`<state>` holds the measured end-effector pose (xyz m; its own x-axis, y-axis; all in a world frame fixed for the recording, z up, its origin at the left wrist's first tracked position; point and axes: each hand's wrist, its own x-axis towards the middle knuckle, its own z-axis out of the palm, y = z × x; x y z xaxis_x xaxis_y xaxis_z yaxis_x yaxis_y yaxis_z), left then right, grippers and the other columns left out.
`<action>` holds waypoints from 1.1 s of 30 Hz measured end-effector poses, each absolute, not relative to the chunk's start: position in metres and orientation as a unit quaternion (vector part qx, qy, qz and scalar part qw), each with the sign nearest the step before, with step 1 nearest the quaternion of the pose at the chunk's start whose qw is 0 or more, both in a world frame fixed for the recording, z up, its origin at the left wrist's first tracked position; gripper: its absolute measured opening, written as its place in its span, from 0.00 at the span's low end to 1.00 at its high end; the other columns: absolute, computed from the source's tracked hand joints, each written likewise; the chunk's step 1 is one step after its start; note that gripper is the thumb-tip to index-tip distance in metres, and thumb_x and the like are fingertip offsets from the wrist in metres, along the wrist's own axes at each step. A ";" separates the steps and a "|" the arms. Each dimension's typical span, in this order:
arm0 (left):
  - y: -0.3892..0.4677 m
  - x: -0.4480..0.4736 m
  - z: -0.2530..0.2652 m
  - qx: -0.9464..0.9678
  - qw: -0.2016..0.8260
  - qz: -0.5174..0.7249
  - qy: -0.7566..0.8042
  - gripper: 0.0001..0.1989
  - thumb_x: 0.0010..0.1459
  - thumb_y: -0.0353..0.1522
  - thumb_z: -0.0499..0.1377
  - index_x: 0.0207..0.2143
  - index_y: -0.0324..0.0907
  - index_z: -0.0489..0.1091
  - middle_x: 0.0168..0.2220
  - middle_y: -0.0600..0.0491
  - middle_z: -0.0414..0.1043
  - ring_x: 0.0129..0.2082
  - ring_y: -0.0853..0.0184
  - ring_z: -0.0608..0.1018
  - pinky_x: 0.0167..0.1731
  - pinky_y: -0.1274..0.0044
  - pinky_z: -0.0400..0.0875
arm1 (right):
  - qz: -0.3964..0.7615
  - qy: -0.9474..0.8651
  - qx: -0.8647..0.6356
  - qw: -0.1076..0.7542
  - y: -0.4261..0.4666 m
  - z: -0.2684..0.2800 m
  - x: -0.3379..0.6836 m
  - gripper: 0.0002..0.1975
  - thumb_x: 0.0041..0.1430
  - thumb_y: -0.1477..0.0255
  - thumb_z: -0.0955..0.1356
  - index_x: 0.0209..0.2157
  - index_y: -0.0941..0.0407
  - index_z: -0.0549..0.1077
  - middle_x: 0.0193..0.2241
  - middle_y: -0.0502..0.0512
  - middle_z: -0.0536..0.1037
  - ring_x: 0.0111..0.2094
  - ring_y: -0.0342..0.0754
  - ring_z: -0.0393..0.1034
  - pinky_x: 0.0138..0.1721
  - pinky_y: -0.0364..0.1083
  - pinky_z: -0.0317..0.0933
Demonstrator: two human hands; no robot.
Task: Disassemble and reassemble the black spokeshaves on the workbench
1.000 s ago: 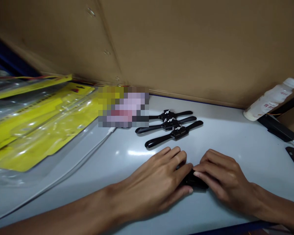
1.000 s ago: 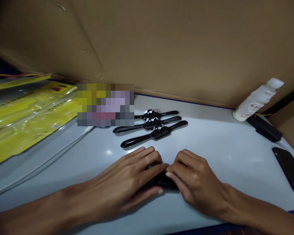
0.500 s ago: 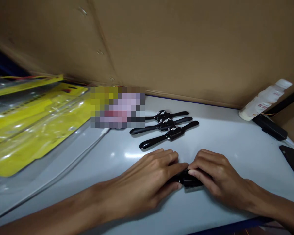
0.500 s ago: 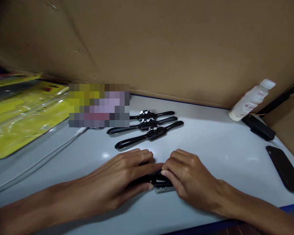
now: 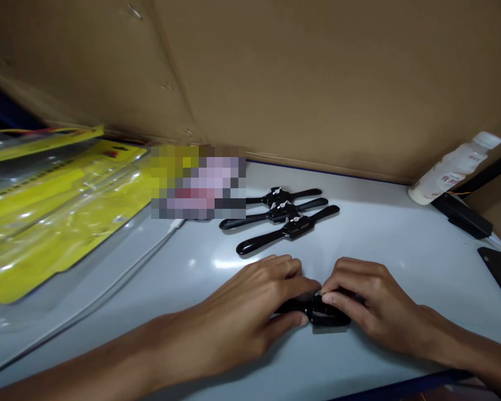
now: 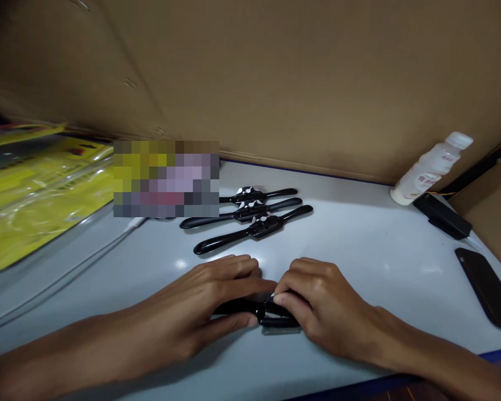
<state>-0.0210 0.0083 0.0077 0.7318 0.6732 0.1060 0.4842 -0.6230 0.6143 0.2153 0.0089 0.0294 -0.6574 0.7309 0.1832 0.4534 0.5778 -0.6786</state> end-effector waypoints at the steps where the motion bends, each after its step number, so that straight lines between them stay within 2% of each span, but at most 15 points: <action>1: 0.008 -0.020 0.007 0.883 0.289 0.167 0.330 0.10 0.64 0.26 0.62 0.46 0.47 0.75 0.36 0.54 0.71 0.35 0.64 0.74 0.35 0.75 0.65 | 0.306 -0.855 -0.348 0.232 0.008 0.029 0.215 0.11 0.70 0.74 0.66 0.32 0.56 0.75 0.28 0.50 0.75 0.29 0.43 0.68 0.33 0.43 0.61; 7: 0.003 -0.018 0.008 0.873 0.297 0.184 0.341 0.10 0.63 0.25 0.61 0.44 0.46 0.75 0.37 0.53 0.71 0.35 0.64 0.73 0.35 0.74 0.64 | 0.435 -0.768 -0.429 0.194 0.008 0.030 0.213 0.07 0.64 0.76 0.68 0.31 0.55 0.73 0.23 0.45 0.72 0.23 0.41 0.63 0.26 0.41 0.57; 9: 0.002 -0.018 0.008 0.876 0.292 0.190 0.334 0.08 0.64 0.25 0.60 0.43 0.45 0.74 0.36 0.53 0.70 0.35 0.63 0.72 0.34 0.73 0.63 | 0.445 -0.758 -0.437 0.191 0.009 0.031 0.214 0.07 0.64 0.77 0.68 0.30 0.55 0.73 0.22 0.44 0.71 0.23 0.40 0.62 0.25 0.41 0.56; 14: 0.001 -0.018 0.006 0.888 0.267 0.197 0.319 0.07 0.67 0.26 0.56 0.41 0.43 0.73 0.37 0.51 0.70 0.35 0.62 0.71 0.34 0.73 0.62 | 0.284 -0.843 -0.393 0.235 0.010 0.027 0.217 0.10 0.66 0.75 0.69 0.28 0.56 0.70 0.26 0.48 0.72 0.28 0.42 0.64 0.30 0.43 0.56; 18: 0.000 -0.016 0.005 0.896 0.249 0.204 0.307 0.08 0.68 0.25 0.55 0.41 0.42 0.73 0.36 0.51 0.70 0.35 0.62 0.70 0.34 0.72 0.62 | 0.194 -0.879 -0.358 0.247 0.006 0.023 0.217 0.12 0.70 0.75 0.66 0.29 0.57 0.69 0.25 0.49 0.70 0.28 0.43 0.62 0.30 0.44 0.54; 25: -0.001 -0.017 0.003 0.905 0.220 0.214 0.296 0.07 0.69 0.25 0.54 0.40 0.42 0.71 0.37 0.51 0.71 0.35 0.62 0.71 0.34 0.72 0.63 | 0.168 -0.892 -0.347 0.236 0.005 0.021 0.219 0.15 0.71 0.75 0.64 0.27 0.57 0.68 0.24 0.49 0.68 0.26 0.43 0.60 0.30 0.45 0.53; 33: 0.000 -0.017 0.000 0.906 0.210 0.222 0.292 0.08 0.71 0.27 0.51 0.40 0.43 0.69 0.37 0.51 0.71 0.34 0.62 0.71 0.34 0.71 0.63 | 0.133 -0.898 -0.356 0.223 0.006 0.015 0.216 0.16 0.67 0.78 0.62 0.23 0.56 0.65 0.20 0.47 0.66 0.23 0.42 0.55 0.27 0.46 0.48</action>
